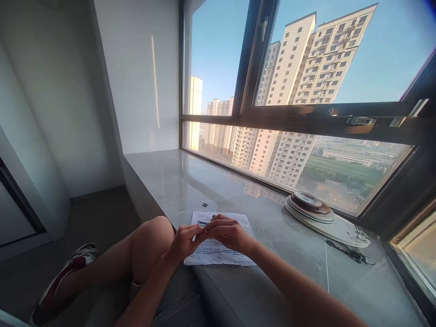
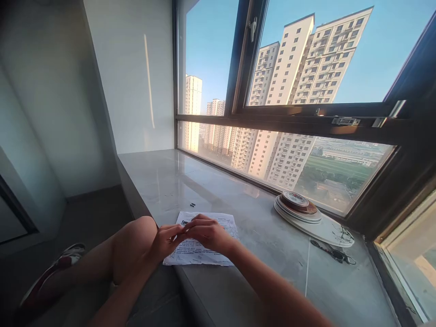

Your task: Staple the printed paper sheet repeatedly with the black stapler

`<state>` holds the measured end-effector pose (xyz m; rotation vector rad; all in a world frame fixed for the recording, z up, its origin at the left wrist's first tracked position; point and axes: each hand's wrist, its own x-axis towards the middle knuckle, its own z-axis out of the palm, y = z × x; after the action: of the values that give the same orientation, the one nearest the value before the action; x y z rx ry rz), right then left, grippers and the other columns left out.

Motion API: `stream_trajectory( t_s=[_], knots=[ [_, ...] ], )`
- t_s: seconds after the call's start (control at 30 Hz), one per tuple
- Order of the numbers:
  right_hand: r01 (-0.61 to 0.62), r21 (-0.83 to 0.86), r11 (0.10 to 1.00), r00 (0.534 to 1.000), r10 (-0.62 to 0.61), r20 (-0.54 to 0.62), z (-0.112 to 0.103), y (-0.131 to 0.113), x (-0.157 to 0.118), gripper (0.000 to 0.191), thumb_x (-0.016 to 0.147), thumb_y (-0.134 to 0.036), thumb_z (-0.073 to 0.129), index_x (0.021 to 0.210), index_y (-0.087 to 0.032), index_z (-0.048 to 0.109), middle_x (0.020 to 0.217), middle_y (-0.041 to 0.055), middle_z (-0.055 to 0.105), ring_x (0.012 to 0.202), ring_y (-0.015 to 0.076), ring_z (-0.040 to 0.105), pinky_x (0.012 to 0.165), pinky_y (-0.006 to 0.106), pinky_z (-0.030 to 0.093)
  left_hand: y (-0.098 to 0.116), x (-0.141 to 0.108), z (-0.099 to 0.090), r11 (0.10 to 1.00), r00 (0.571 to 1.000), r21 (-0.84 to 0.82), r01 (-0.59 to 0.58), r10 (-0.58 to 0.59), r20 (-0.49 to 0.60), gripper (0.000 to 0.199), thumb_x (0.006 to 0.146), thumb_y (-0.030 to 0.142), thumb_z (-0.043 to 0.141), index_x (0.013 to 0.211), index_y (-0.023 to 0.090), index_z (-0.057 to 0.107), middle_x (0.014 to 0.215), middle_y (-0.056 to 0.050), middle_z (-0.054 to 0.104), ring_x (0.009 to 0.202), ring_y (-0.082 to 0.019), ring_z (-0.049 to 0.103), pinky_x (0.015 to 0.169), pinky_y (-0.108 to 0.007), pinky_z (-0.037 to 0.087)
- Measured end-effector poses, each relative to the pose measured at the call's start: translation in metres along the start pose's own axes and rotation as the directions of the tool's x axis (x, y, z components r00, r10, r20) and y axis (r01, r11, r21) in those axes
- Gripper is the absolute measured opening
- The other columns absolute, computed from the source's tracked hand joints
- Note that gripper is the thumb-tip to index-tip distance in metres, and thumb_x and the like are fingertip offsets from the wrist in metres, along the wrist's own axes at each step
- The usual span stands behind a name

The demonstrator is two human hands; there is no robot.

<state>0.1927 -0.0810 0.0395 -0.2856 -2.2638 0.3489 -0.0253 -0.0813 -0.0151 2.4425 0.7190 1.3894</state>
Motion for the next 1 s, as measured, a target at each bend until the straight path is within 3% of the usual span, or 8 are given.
stream_trajectory(
  t_s=[0.13, 0.23, 0.33, 0.43, 0.53, 0.73, 0.87, 1.0],
  knots=[
    [-0.018, 0.074, 0.997, 1.0, 0.02, -0.023, -0.003, -0.001, 0.005, 0.015, 0.095, -0.027, 0.064, 0.105, -0.024, 0.074, 0.097, 0.0062, 0.075, 0.094, 0.0202, 0.068, 0.087, 0.037, 0.057, 0.004, 0.0, 0.001, 0.999, 1.0, -0.034, 0.025, -0.025, -0.007, 0.012, 0.094, 0.029, 0.061, 0.091, 0.019, 0.067, 0.075, -0.002, 0.068, 0.064, -0.013, 0.061, 0.062, -0.023, 0.046],
    [-0.177, 0.018, 0.984, 0.97, 0.178, -0.168, -0.02, 0.014, -0.001, 0.014, 0.094, -0.029, 0.064, 0.1, -0.024, 0.076, 0.099, 0.0066, 0.075, 0.093, 0.021, 0.068, 0.085, 0.038, 0.057, 0.0, 0.01, -0.008, 0.991, 0.976, 0.016, 0.129, -0.124, -0.177, 0.019, 0.096, 0.036, 0.057, 0.093, 0.02, 0.067, 0.072, -0.001, 0.067, 0.064, -0.014, 0.062, 0.061, -0.023, 0.047],
    [-0.455, -0.111, 0.883, 0.83, 0.376, -0.411, -0.044, 0.05, -0.025, 0.016, 0.088, -0.035, 0.067, 0.082, -0.024, 0.077, 0.092, 0.0058, 0.076, 0.09, 0.0232, 0.069, 0.087, 0.04, 0.054, -0.02, 0.031, -0.021, 0.939, 0.911, 0.105, 0.326, -0.283, -0.302, 0.025, 0.099, 0.035, 0.048, 0.091, 0.02, 0.066, 0.08, -0.002, 0.07, 0.074, -0.016, 0.065, 0.065, -0.024, 0.049],
    [-0.724, -0.189, 0.664, 0.642, 0.548, -0.536, -0.063, 0.089, -0.06, 0.019, 0.079, -0.038, 0.068, 0.072, -0.023, 0.077, 0.082, 0.0064, 0.077, 0.083, 0.0267, 0.07, 0.084, 0.043, 0.053, -0.056, 0.055, -0.026, 0.911, 0.924, 0.179, 0.371, -0.343, -0.171, 0.03, 0.1, 0.032, 0.043, 0.091, 0.02, 0.069, 0.084, -0.005, 0.072, 0.079, -0.018, 0.068, 0.072, -0.028, 0.051],
    [-0.816, -0.206, 0.54, 0.559, 0.646, -0.52, -0.069, 0.114, -0.082, 0.022, 0.076, -0.038, 0.067, 0.079, -0.021, 0.08, 0.08, 0.0089, 0.076, 0.076, 0.028, 0.07, 0.079, 0.042, 0.052, -0.091, 0.072, -0.017, 0.936, 0.959, 0.216, 0.277, -0.284, 0.001, 0.032, 0.096, 0.021, 0.041, 0.104, 0.019, 0.072, 0.108, -0.009, 0.073, 0.101, -0.021, 0.067, 0.092, -0.035, 0.05],
    [-0.797, -0.265, 0.543, 0.603, 0.692, -0.397, -0.061, 0.133, -0.084, 0.023, 0.078, -0.038, 0.063, 0.085, -0.024, 0.081, 0.09, 0.0072, 0.078, 0.081, 0.028, 0.068, 0.08, 0.046, 0.053, -0.116, 0.084, 0.007, 0.906, 0.9, 0.249, 0.342, -0.392, 0.19, 0.033, 0.085, 0.019, 0.055, 0.109, 0.027, 0.076, 0.13, -0.004, 0.068, 0.12, -0.024, 0.06, 0.104, -0.037, 0.045],
    [-0.732, -0.294, 0.614, 0.679, 0.631, -0.374, -0.061, 0.134, -0.083, 0.025, 0.084, -0.033, 0.058, 0.098, -0.028, 0.079, 0.111, 0.0049, 0.075, 0.1, 0.0297, 0.064, 0.091, 0.054, 0.049, -0.116, 0.078, 0.004, 0.876, 0.889, 0.286, 0.389, -0.438, 0.135, 0.021, 0.08, 0.02, 0.062, 0.091, 0.027, 0.079, 0.105, -0.005, 0.076, 0.102, -0.026, 0.067, 0.089, -0.036, 0.049],
    [-0.718, -0.225, 0.659, 0.659, 0.54, -0.523, -0.057, 0.112, -0.069, 0.027, 0.091, -0.033, 0.052, 0.099, -0.023, 0.076, 0.107, 0.0083, 0.072, 0.094, 0.0263, 0.063, 0.093, 0.05, 0.047, -0.111, 0.072, -0.003, 0.843, 0.881, 0.298, 0.447, -0.472, 0.016, 0.02, 0.085, 0.024, 0.057, 0.083, 0.022, 0.076, 0.09, -0.009, 0.074, 0.088, -0.025, 0.068, 0.077, -0.033, 0.049]
  ],
)
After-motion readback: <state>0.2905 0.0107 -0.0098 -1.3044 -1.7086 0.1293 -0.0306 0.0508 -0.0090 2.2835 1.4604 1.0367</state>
